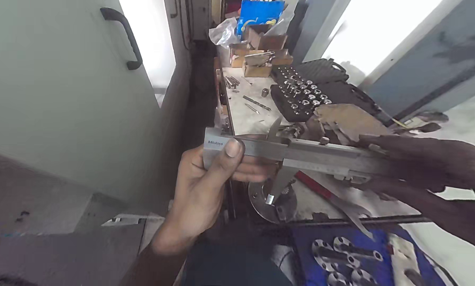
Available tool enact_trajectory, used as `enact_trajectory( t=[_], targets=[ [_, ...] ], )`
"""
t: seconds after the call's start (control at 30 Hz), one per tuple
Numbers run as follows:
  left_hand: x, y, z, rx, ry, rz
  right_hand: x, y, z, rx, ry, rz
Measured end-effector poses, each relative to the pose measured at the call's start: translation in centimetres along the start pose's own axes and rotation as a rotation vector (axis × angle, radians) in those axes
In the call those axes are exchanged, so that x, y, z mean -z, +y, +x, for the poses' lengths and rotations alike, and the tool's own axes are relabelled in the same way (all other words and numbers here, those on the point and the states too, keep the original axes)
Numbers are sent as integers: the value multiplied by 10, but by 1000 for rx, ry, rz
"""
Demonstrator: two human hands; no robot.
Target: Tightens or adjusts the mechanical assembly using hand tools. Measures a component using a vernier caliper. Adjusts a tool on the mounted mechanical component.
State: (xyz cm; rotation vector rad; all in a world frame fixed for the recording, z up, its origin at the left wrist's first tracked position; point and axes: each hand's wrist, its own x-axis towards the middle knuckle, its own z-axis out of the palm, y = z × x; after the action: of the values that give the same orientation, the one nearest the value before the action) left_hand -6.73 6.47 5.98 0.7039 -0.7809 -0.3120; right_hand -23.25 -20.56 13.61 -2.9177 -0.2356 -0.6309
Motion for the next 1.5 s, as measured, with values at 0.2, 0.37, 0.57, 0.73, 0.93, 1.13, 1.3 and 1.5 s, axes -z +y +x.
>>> enact_trajectory(
  t=[0.2,0.37,0.57,0.73,0.93,1.13,1.3,1.5],
  targets=[
    [0,1,-2,-6,-12,1,1,2,-2,34,10,-9],
    [-1,2,-1,-20,-20,10,2,0,-1,43,24,-3],
    [0,3,-3,-33,-33,27,3,-4,-1,64,26,-38],
    [0,2,-3,-39,-30,24,3,-3,-2,66,30,-33],
    [0,1,-3,-30,-27,25,3,-2,-4,61,38,-25],
    [0,0,-2,-27,-37,34,0,2,-6,51,40,-24],
    [0,0,-2,-32,-39,60,0,3,-7,49,43,-25],
    [-1,0,-1,-32,-44,56,-1,2,-6,47,49,-45]
  ],
)
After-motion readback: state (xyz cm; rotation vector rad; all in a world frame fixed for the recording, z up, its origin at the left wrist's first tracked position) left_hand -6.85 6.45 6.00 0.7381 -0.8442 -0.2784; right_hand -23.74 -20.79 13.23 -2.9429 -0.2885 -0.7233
